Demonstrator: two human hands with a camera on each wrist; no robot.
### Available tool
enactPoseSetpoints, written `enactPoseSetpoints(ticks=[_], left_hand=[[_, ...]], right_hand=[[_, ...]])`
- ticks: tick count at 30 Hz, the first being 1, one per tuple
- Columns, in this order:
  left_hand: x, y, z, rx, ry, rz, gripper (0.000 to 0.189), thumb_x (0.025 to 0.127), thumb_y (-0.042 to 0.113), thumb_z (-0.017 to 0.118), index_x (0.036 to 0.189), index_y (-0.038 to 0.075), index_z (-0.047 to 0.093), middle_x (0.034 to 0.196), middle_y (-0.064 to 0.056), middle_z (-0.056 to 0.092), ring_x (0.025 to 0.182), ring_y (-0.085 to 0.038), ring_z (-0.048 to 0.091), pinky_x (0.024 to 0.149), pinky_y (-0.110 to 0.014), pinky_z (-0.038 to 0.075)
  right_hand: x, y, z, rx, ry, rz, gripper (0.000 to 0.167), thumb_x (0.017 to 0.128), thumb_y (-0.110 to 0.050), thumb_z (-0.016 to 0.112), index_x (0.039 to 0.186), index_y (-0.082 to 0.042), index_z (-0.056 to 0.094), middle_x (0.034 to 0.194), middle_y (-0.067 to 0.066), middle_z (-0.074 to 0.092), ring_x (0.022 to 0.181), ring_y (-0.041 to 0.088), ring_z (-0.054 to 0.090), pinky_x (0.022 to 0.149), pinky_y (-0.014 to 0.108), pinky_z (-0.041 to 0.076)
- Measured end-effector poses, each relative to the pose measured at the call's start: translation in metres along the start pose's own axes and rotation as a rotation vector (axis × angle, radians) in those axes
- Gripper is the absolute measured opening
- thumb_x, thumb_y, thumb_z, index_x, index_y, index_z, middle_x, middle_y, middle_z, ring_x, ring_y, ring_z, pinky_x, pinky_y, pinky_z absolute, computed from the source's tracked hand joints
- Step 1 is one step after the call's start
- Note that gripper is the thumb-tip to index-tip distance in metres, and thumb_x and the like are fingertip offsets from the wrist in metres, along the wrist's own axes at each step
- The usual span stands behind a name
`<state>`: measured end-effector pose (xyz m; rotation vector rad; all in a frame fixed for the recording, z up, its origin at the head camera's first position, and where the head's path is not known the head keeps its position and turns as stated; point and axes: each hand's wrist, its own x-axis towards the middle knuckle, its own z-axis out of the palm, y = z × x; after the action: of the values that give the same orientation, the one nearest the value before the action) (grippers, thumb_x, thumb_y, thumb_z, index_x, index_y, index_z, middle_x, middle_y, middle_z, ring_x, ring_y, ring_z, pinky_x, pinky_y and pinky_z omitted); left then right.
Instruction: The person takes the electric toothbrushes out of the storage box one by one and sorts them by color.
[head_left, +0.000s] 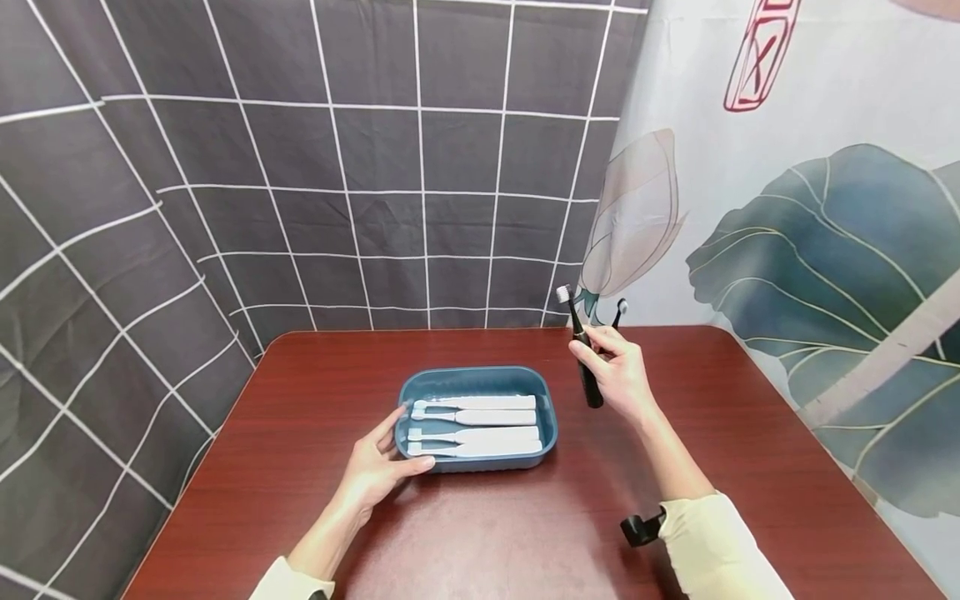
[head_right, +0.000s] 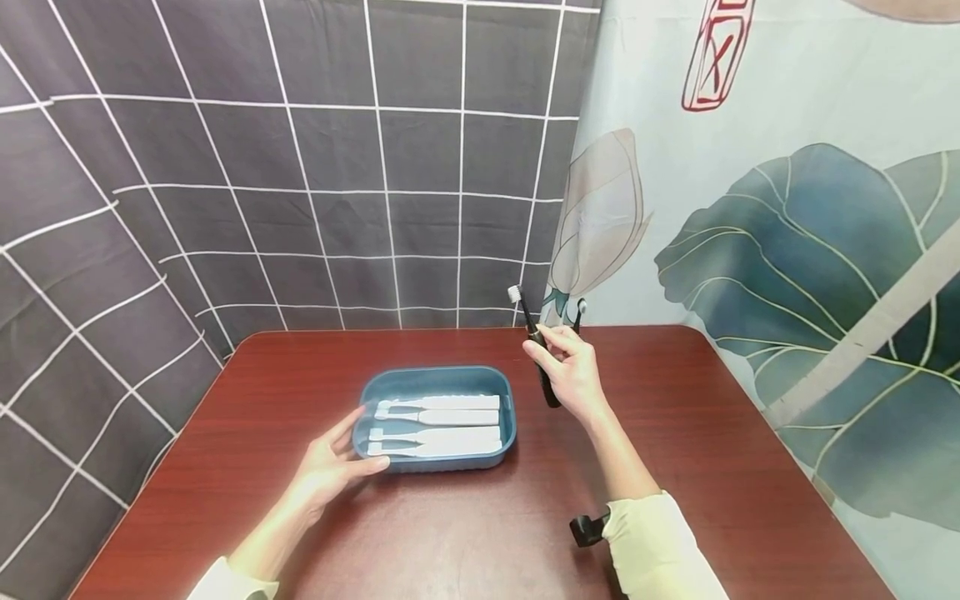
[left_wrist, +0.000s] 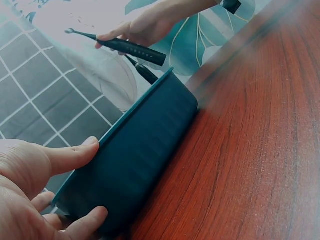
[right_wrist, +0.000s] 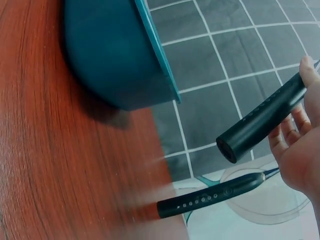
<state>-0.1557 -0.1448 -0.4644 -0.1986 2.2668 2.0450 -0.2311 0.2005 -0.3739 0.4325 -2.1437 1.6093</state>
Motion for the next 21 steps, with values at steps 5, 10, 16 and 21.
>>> enactPoseSetpoints(ticks=[5, 10, 16, 21], left_hand=[[0.000, 0.000, 0.000, -0.019, -0.004, 0.005, 0.097, 0.069, 0.008, 0.093, 0.153, 0.015, 0.045, 0.149, -0.018, 0.048, 0.133, -0.038, 0.049, 0.085, -0.027, 0.053], [0.000, 0.000, 0.000, -0.018, -0.004, 0.000, 0.097, 0.069, 0.008, 0.093, 0.153, 0.014, 0.044, 0.150, -0.018, 0.046, 0.133, -0.039, 0.048, 0.087, -0.030, 0.053], [0.001, -0.001, 0.000, -0.006, 0.001, 0.002, 0.097, 0.069, 0.008, 0.093, 0.153, 0.014, 0.045, 0.150, -0.019, 0.046, 0.133, -0.038, 0.049, 0.094, -0.035, 0.050], [0.001, -0.002, 0.000, 0.003, 0.003, 0.010, 0.097, 0.069, 0.009, 0.094, 0.152, 0.013, 0.045, 0.150, -0.019, 0.046, 0.132, -0.037, 0.050, 0.096, -0.034, 0.049]], right_hand=[[-0.001, 0.005, -0.010, 0.058, 0.022, 0.027, 0.027, 0.090, 0.007, 0.069, 0.116, 0.016, 0.067, 0.090, -0.006, 0.060, 0.071, 0.009, 0.060, 0.065, 0.018, 0.053], [-0.002, 0.010, -0.020, 0.092, 0.028, 0.021, 0.027, 0.092, 0.008, 0.068, 0.116, 0.018, 0.065, 0.090, -0.007, 0.062, 0.070, 0.006, 0.062, 0.065, 0.019, 0.054], [-0.004, 0.017, -0.032, 0.083, 0.059, -0.015, 0.026, 0.091, 0.011, 0.066, 0.115, 0.020, 0.064, 0.095, -0.010, 0.066, 0.078, -0.001, 0.060, 0.071, 0.013, 0.050], [-0.005, 0.023, -0.041, 0.063, 0.083, -0.019, 0.026, 0.091, 0.011, 0.067, 0.116, 0.019, 0.064, 0.093, -0.010, 0.066, 0.074, 0.003, 0.054, 0.065, 0.013, 0.046]])
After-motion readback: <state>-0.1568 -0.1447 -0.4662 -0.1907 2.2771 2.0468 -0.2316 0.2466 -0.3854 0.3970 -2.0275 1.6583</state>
